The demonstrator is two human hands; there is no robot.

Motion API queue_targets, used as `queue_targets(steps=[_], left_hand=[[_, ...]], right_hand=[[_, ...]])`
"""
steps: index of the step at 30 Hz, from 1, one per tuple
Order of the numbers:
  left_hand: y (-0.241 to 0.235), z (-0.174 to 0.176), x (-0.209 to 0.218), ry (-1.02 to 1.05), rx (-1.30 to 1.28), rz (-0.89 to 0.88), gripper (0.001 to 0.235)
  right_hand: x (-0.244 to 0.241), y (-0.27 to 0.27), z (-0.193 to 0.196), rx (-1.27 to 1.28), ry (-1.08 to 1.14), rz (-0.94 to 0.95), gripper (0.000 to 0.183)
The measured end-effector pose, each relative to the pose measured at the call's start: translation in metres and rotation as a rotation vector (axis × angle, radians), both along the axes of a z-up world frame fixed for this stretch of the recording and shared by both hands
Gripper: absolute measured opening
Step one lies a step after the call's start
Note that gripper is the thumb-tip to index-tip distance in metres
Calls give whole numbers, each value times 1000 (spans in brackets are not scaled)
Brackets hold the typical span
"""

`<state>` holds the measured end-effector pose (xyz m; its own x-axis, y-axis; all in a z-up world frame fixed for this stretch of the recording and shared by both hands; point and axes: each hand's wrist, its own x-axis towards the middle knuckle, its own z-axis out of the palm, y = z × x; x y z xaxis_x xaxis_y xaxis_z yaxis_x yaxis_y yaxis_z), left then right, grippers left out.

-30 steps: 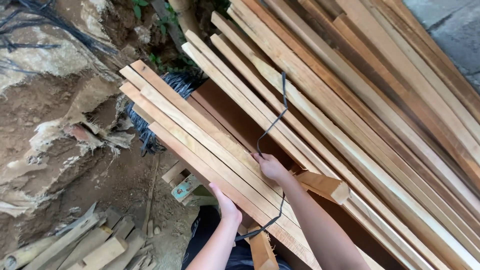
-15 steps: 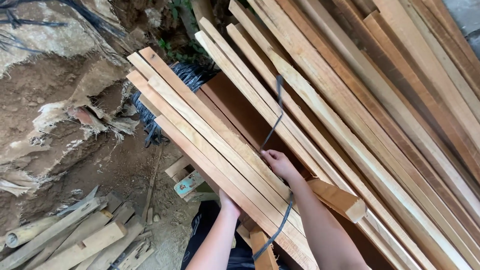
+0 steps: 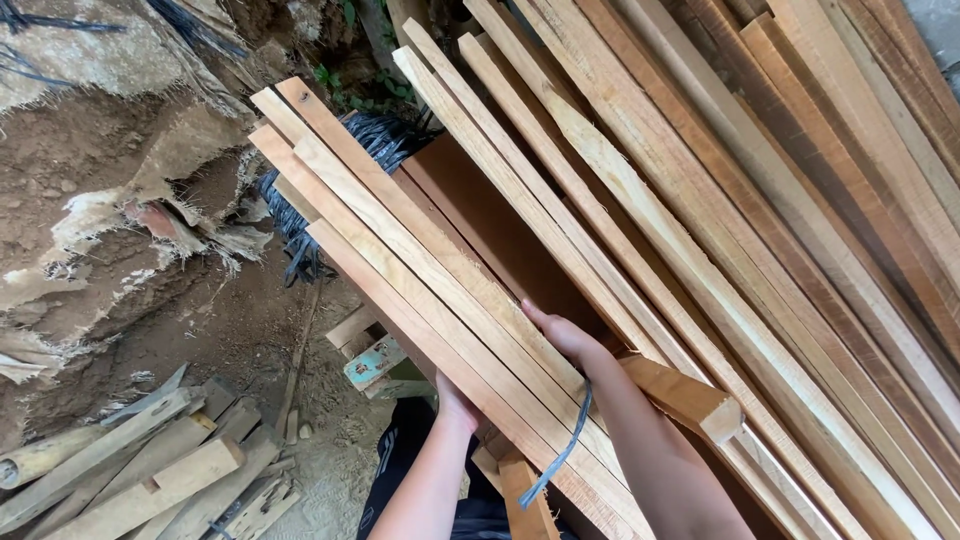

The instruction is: The person arranges a stack of wooden planks on a workbench and then uses black straps to tie them together. They wrap the straps around the planks and tie knots to secure the bundle.

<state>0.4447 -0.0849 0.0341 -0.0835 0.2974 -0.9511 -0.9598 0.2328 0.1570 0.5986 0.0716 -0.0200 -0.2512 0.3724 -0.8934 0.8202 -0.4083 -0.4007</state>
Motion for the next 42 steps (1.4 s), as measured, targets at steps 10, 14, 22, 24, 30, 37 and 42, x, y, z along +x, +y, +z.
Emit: queue_targets(steps=[10,14,22,24,30,37,42], left_hand=[[-5,5,3,-23,144,131,91],[-16,10,6,36,76,125,93],[-99,-65,19,321,8,-153,60],[-111,-45,19,592,124,-560,51],[-127,15,9,1097,380,-788,36],[-138,89,-2,1246,537,-873,36],[-154,88,-3,1293,572,-859,34]], right_hand=[[-19,1,41,-198,114,-54,105],[-14,0,39,-120,-38,21,104],[4,-4,44,207,-77,67,83],[-1,-7,102,372,-362,195,67],[15,-34,180,413,-218,38,38],[52,-70,181,415,212,-182,35],[67,-97,169,344,661,-394,41]])
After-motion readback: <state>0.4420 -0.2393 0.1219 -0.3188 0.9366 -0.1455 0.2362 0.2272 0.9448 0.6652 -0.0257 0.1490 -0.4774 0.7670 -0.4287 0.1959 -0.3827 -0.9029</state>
